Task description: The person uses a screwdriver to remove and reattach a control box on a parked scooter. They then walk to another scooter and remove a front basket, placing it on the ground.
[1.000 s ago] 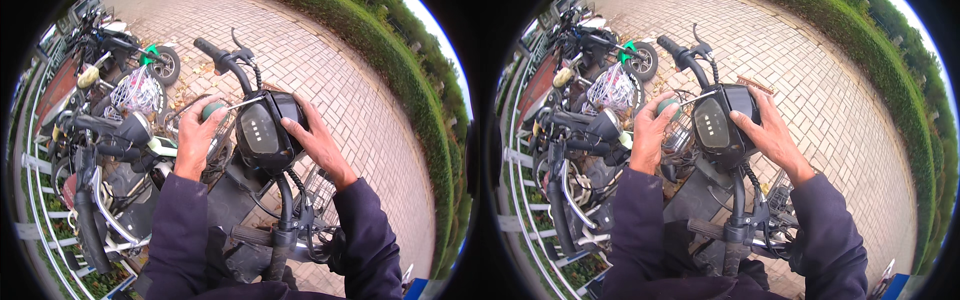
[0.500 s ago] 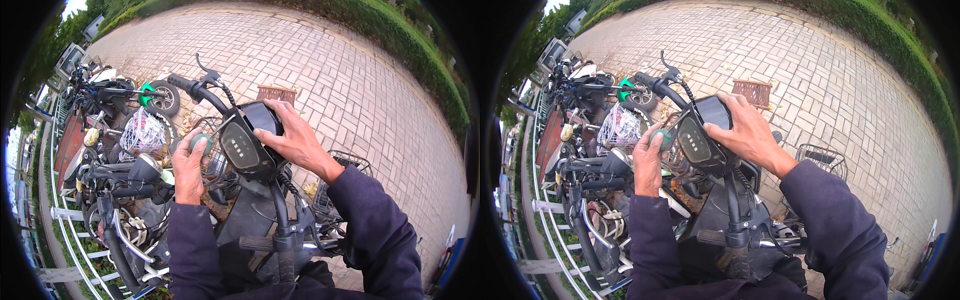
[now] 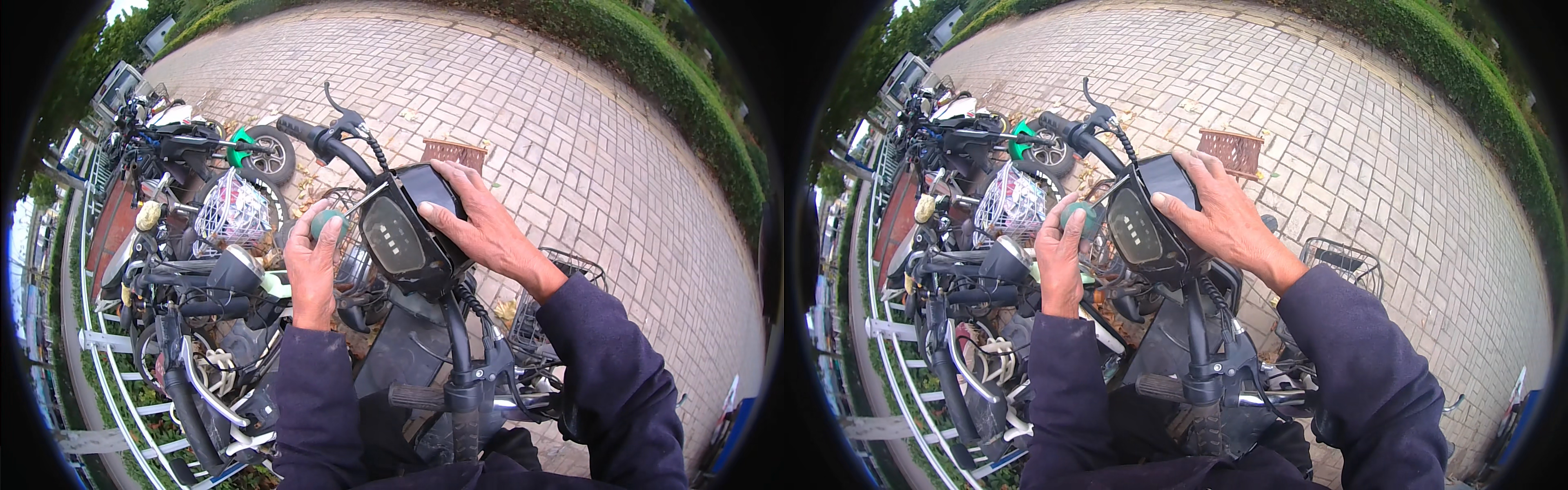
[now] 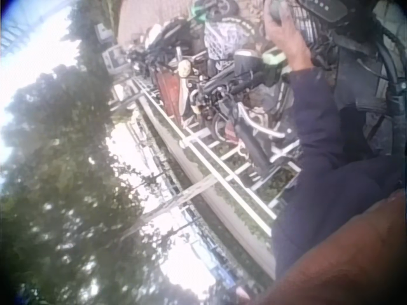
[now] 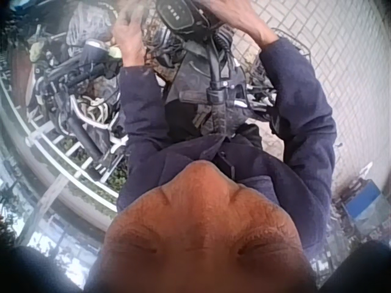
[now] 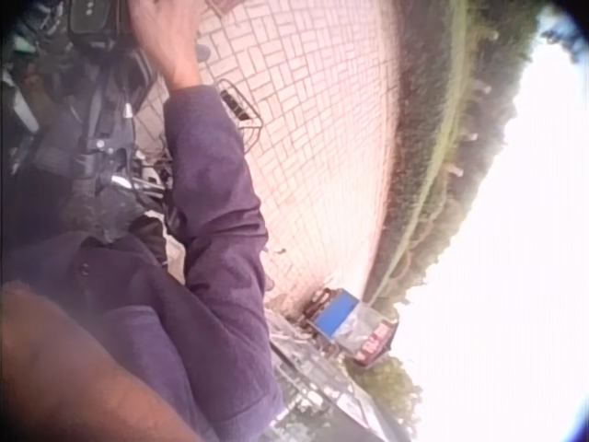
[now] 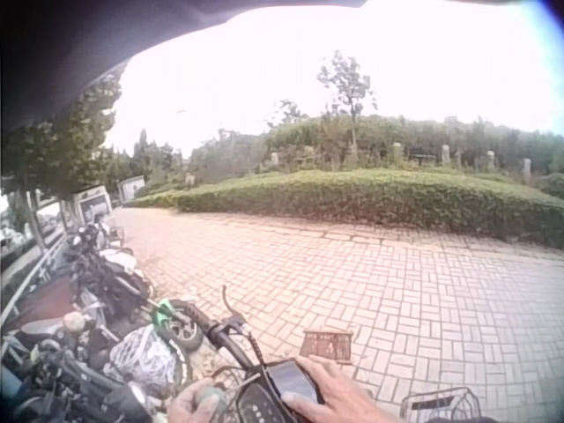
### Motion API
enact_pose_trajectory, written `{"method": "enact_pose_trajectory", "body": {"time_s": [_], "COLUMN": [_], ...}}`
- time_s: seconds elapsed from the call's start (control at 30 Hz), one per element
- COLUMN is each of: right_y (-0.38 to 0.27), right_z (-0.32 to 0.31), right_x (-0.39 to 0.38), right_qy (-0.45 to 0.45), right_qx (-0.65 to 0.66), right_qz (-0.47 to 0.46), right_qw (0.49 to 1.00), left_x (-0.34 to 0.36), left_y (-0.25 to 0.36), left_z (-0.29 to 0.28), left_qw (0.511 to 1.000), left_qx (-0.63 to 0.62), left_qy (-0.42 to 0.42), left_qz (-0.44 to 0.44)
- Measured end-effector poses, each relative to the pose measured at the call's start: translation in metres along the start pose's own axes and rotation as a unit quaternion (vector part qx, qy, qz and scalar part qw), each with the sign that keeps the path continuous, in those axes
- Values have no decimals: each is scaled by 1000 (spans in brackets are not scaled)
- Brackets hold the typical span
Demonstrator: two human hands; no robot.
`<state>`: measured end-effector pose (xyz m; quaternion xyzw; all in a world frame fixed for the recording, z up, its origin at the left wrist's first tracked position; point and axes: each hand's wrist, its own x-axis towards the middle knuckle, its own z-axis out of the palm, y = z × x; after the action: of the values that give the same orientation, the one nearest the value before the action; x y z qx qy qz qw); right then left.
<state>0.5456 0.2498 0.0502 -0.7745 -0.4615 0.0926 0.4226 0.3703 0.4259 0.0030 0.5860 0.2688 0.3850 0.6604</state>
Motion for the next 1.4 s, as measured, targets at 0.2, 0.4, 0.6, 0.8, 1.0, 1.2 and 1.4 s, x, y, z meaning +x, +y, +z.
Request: {"method": "enact_pose_trajectory", "body": {"time_s": [0.2,0.4,0.6,0.8,1.0,1.2,1.4], "right_y": [-19,-21,-23,-25,-21,-22,-22], "right_z": [11,21,23,22,16,9,9], "right_x": [-11,-9,-6,-4,-15,-21,-25], "right_qy": [10,56,35,23,30,16,39], "right_qx": [-203,-209,-217,-209,-212,-209,-215], "right_qz": [-43,-59,-42,-36,-26,-27,-44], "right_qw": [978,975,975,977,976,978,975], "left_x": [-7,0,3,3,-2,-14,-16], "left_y": [-15,-29,-27,-25,-31,-28,-24], "left_z": [13,11,11,10,8,9,9], "left_qw": [999,973,944,994,999,976,994], "left_qx": [32,-228,-317,38,-36,-214,-83], "left_qy": [5,26,32,56,-1,-46,-22], "left_qz": [42,-14,-82,-84,-18,-22,-64]}}
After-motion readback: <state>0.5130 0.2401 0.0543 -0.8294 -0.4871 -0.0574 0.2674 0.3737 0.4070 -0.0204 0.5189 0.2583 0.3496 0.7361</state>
